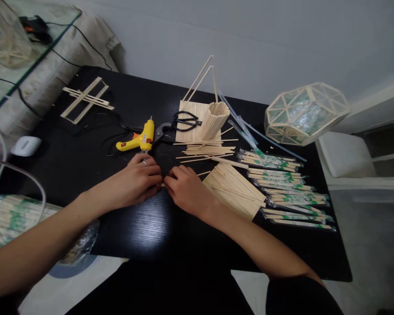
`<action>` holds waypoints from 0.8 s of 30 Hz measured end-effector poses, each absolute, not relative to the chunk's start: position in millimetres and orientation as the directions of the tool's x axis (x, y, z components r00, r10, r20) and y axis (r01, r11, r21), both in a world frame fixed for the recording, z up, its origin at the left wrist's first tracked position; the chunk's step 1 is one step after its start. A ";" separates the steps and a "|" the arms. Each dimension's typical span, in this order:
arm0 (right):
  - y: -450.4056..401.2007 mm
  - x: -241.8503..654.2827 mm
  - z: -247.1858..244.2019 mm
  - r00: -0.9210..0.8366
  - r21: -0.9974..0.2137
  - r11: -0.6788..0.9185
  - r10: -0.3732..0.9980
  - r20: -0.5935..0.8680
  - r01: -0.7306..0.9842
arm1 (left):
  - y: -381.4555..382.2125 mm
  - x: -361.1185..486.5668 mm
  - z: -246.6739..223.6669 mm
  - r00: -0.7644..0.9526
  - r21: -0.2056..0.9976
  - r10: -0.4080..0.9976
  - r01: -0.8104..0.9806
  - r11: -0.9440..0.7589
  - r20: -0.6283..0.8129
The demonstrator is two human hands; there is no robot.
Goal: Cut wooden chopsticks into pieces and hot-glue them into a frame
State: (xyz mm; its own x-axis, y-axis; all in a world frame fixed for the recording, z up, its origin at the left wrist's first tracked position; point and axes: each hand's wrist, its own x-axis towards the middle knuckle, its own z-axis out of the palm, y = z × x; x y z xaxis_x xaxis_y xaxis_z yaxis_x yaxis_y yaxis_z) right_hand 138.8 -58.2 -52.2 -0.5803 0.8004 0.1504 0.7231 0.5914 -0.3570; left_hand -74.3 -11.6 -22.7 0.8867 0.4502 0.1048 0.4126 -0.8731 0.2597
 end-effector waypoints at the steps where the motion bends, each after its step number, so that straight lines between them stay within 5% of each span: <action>1: -58.5 138.7 -52.1 -0.587 -0.337 0.599 0.796 0.148 0.727 | -12.9 -73.3 -22.6 0.890 0.256 0.444 0.407 -0.877 0.105; 11: -57.5 139.5 -53.3 -0.624 -0.327 0.634 0.767 0.151 0.701 | -19.5 -68.0 -27.5 0.857 0.382 0.508 0.445 -0.810 0.080; 24: -56.8 142.2 -49.3 -0.646 -0.345 0.648 0.751 0.139 0.679 | -12.1 -70.5 -24.9 0.865 0.382 0.490 0.417 -0.825 0.113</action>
